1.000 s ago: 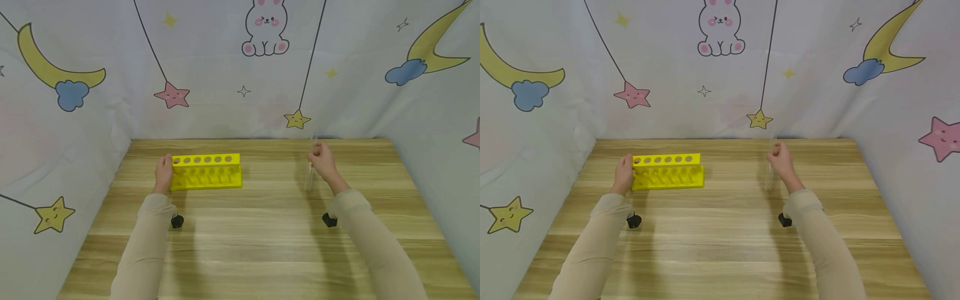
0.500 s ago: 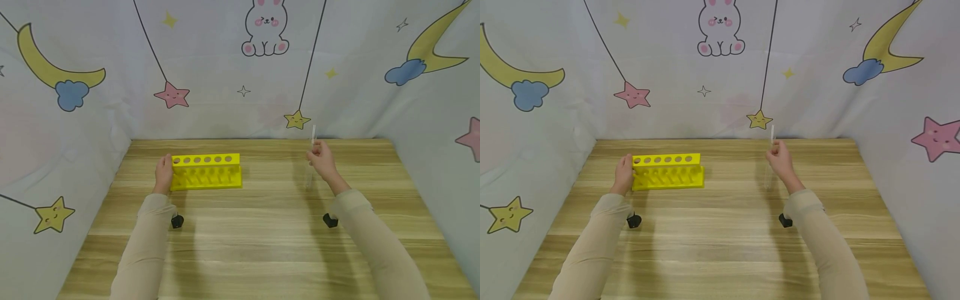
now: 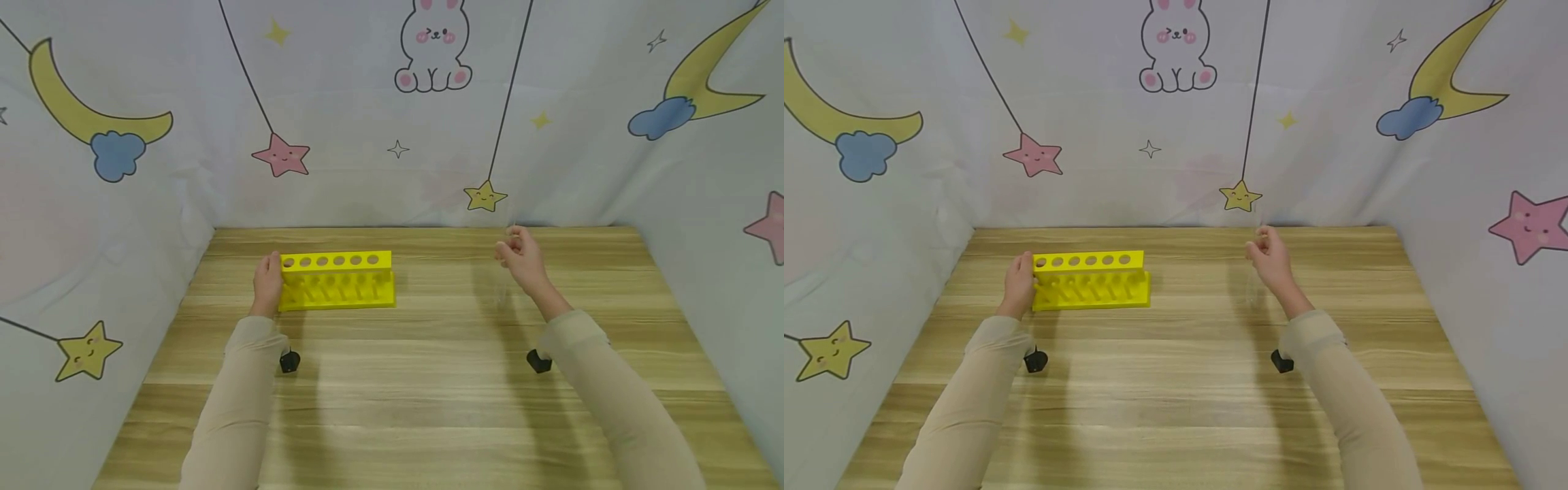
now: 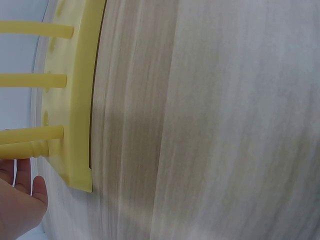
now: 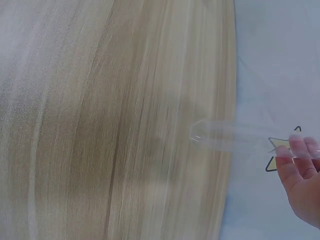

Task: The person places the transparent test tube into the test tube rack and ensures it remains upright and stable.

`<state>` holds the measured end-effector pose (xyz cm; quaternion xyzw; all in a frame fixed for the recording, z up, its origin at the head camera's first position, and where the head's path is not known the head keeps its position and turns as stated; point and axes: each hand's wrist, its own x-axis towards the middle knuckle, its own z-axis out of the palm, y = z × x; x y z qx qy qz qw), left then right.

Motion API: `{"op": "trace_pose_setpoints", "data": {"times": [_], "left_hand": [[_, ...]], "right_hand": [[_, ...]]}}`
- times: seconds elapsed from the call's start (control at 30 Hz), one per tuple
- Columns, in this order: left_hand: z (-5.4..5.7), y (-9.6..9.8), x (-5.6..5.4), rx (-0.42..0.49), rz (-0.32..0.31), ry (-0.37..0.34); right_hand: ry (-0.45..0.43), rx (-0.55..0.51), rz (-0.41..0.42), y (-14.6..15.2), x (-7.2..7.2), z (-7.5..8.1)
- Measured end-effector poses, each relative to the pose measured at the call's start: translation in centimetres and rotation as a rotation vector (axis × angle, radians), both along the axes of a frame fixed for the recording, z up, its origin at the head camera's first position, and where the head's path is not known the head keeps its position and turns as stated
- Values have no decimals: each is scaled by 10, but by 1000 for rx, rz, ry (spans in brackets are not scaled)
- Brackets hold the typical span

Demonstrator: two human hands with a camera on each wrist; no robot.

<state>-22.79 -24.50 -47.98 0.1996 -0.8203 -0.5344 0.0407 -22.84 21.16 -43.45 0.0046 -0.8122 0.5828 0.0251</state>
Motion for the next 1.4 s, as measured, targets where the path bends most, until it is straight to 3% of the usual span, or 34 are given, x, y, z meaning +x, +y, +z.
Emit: {"op": "trace_pose_setpoints", "data": {"times": [0.53,1.4], "left_hand": [[-2,-1,2,0,14,-42],[-4,0,4,-7,14,-36]], "right_hand": [[23,41,51,-2,3,1],[83,94,71,-12,5,5]]}}
